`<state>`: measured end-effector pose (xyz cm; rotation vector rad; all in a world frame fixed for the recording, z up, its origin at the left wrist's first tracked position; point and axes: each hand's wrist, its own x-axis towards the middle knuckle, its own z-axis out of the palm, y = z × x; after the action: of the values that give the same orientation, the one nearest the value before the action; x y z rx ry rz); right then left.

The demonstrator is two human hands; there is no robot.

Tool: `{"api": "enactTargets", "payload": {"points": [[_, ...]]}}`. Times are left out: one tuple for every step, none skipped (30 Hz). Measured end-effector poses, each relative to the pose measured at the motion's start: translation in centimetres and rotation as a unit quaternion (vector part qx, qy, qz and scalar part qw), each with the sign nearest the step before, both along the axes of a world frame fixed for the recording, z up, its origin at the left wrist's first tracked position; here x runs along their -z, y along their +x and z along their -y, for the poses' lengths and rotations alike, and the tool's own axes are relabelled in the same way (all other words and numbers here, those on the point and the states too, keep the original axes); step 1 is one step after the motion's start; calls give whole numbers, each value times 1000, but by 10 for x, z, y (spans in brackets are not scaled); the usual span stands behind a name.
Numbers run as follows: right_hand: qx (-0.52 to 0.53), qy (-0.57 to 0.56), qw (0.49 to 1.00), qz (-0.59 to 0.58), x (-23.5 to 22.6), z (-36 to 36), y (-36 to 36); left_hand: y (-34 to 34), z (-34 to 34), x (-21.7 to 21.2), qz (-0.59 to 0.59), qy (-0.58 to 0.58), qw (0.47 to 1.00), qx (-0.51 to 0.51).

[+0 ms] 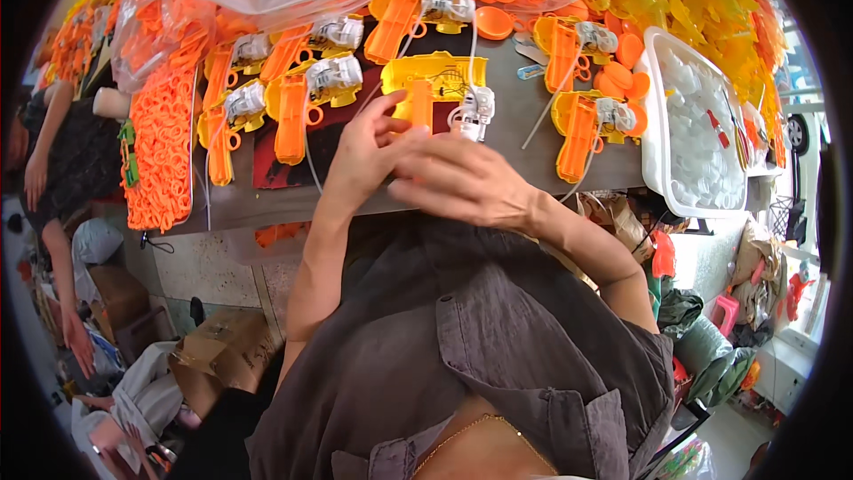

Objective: Assembling and packaging plastic toy guns and parts into plastic bags.

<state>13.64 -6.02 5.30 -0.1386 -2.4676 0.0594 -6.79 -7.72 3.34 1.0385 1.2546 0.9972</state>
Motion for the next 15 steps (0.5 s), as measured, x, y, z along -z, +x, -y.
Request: {"api": "enactTargets", "payload": {"points": [[42, -52, 997, -30, 0, 2, 3, 6, 2, -2, -68, 56, 996, 19], [130, -74, 983, -104, 11, 6, 1, 8, 5, -8, -77, 27, 997, 10], [221, -94, 954, -177, 16, 8, -2, 10, 5, -8, -75, 28, 997, 10], [313, -134, 918, -203, 17, 8, 0, 11, 4, -8, -123, 61, 991, -9], [314, -132, 918, -202, 16, 6, 2, 14, 3, -8, -170, 94, 980, -28], [368, -194, 895, -160, 14, 2, 4, 17, 1, -16, -223, 102, 968, -51], [418, -254, 864, -117, 14, -1, 5, 17, -2, -12, -221, 103, 968, -50], [411, -312, 851, -101, 15, -2, 4, 18, -5, -5, -282, 168, 942, -65], [412, -310, 851, -101, 21, -6, 3, 18, -8, 3, -340, 232, 908, -80], [397, -317, 855, -107, 31, -10, 1, 20, -12, 10, -403, 342, 842, -105], [381, -324, 859, -112, 36, -13, -1, 23, -10, 13, -402, 345, 842, -104], [374, -325, 857, -140, 36, -13, -5, 28, -4, 12, -452, 309, 830, -103], [371, -326, 858, -139, 35, -14, -5, 32, 0, 12, -500, 272, 816, -102], [368, -323, 862, -132, 31, -17, -2, 33, 0, 13, -502, 270, 815, -105], [363, -320, 866, -124, 26, -20, -1, 34, 2, 14, -510, 286, 805, -103]]}}
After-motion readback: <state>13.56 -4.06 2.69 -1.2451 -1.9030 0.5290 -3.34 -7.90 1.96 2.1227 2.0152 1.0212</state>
